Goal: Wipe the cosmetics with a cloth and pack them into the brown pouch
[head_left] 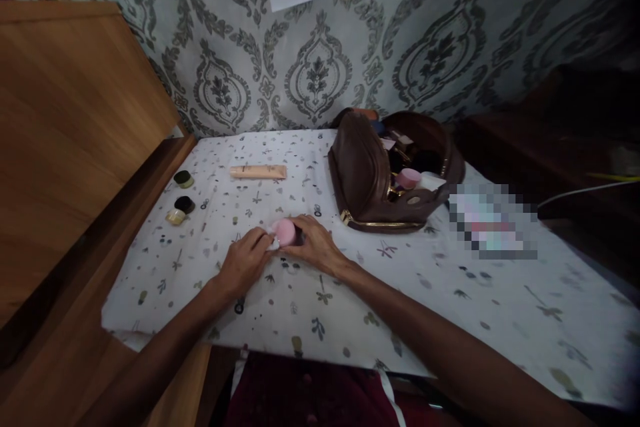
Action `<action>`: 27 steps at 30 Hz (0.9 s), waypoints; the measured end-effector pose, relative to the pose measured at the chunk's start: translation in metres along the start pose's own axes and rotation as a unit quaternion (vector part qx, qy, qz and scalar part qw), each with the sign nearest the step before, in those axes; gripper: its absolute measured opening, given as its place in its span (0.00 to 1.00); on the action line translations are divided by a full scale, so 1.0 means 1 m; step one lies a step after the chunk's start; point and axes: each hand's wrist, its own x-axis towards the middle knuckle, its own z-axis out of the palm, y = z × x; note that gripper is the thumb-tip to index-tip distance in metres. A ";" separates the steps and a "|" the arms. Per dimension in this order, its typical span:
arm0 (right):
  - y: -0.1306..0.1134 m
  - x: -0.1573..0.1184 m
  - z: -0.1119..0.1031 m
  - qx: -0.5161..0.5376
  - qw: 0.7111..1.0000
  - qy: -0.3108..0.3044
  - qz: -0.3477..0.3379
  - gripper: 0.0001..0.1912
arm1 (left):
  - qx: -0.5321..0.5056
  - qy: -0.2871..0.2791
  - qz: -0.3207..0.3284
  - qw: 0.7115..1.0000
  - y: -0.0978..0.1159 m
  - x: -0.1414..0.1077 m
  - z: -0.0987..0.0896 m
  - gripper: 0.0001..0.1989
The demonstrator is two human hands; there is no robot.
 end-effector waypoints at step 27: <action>0.014 -0.005 0.007 0.021 0.997 0.030 -0.068 0.30 | -0.109 -0.053 -0.125 0.985 0.009 0.018 0.010 0.25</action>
